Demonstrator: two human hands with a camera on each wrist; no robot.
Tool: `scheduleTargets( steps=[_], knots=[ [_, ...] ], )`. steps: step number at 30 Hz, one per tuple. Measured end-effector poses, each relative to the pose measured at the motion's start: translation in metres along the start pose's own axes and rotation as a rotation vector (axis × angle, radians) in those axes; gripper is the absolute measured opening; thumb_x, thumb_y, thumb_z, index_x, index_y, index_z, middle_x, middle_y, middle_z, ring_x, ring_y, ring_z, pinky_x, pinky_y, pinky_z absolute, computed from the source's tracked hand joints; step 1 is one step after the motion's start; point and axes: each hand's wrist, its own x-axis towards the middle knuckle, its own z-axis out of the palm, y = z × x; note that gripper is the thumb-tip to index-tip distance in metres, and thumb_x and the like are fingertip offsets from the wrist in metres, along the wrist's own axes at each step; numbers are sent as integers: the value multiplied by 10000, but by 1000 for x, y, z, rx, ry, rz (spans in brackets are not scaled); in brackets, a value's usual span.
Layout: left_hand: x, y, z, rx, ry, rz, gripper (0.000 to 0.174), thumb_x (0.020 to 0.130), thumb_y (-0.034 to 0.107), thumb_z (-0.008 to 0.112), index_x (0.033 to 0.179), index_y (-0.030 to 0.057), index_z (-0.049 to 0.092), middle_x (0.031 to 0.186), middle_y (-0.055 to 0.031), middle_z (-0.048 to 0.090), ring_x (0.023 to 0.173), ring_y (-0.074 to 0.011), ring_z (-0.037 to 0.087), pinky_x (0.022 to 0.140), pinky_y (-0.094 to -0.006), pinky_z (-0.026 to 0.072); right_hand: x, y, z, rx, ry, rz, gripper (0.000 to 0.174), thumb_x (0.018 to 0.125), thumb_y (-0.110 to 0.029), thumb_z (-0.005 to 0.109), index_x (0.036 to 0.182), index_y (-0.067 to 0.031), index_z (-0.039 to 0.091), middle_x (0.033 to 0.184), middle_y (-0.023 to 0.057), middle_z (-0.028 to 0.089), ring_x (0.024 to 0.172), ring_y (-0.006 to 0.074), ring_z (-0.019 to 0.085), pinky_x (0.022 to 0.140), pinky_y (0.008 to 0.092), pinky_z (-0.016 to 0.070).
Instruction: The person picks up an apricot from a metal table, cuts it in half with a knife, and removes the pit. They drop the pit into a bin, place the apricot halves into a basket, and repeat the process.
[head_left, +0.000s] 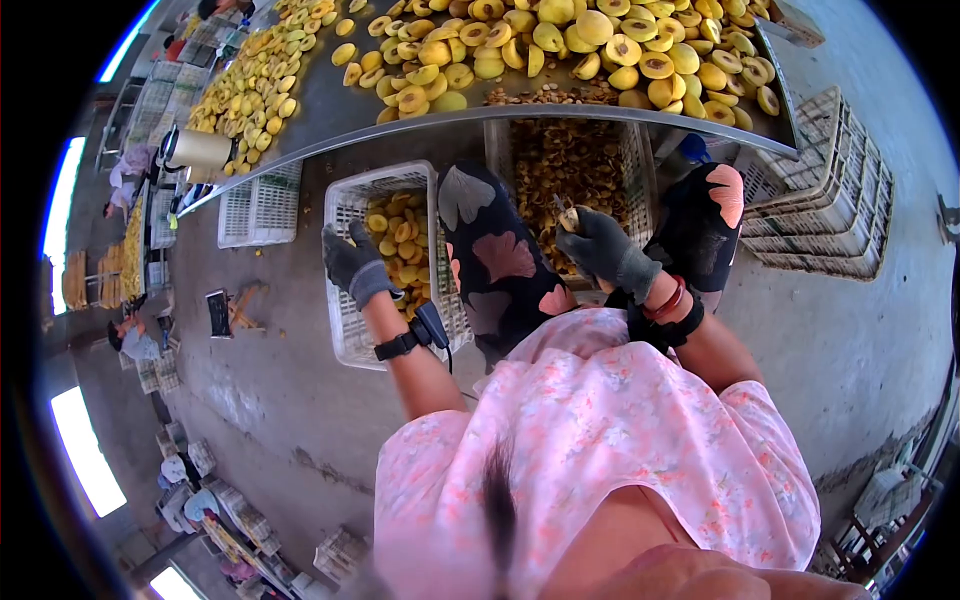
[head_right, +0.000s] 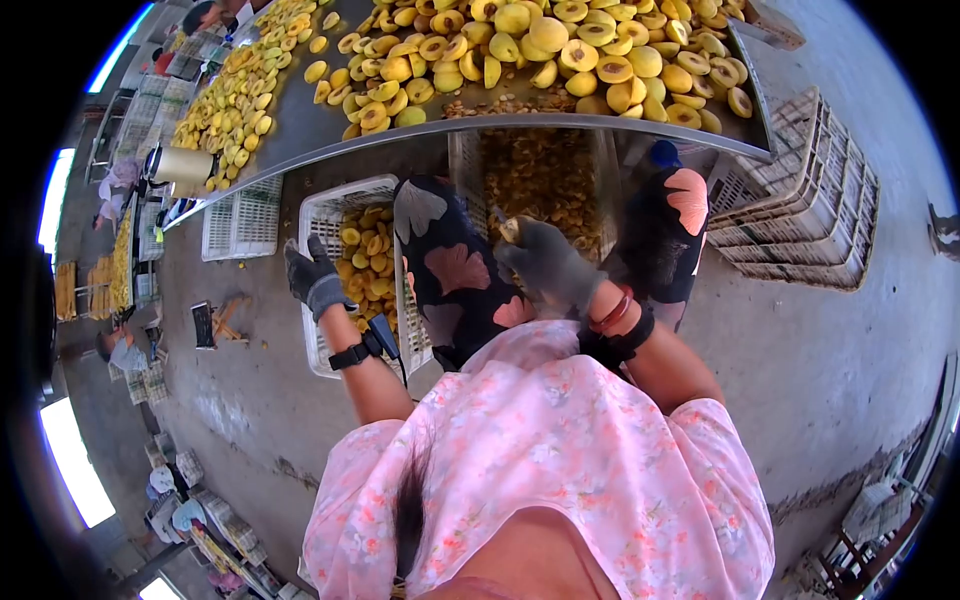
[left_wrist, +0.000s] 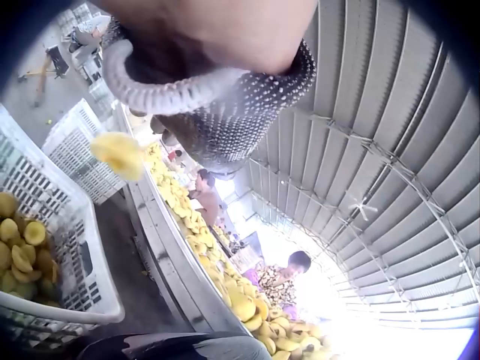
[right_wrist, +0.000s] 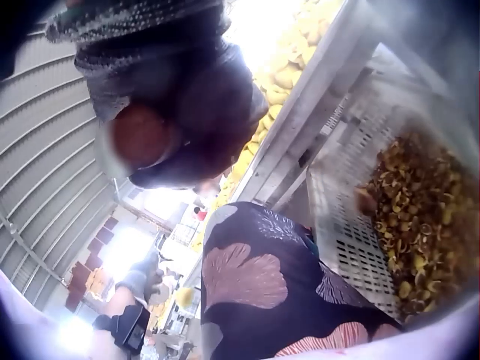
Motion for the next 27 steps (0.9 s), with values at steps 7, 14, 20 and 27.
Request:
scheduleTargets(
  steps=[7,14,20,27],
  knots=[
    [41,148,72,-554,-196,291,506,873,463,494,1123,34,592,1094,-190,626,1029,-352,586,902,-423,441,24,21,3,-143,-2,-128,109,853,-110,554,899,-16,522,654,61,586,540,142,540,502,320,439],
    [81,301,157,-209,-693,225,606,844,573,474,1104,47,622,1110,-181,627,1025,-327,604,860,-418,482,31,19,-9,-225,90,-122,165,847,-144,619,894,-6,542,653,50,547,612,76,445,537,299,413],
    [76,327,181,-287,-658,26,539,795,488,589,1062,23,636,1040,-203,645,986,-332,622,833,-418,497,47,45,-21,-276,173,-250,160,843,-140,620,866,-18,520,626,23,513,590,72,427,517,297,395],
    [77,288,154,-793,-658,-8,524,761,403,688,1064,-13,590,822,-171,667,719,-263,648,610,-341,503,44,41,-32,-238,192,-160,147,834,-135,600,860,-30,501,639,53,516,594,136,469,521,313,406]
  ],
)
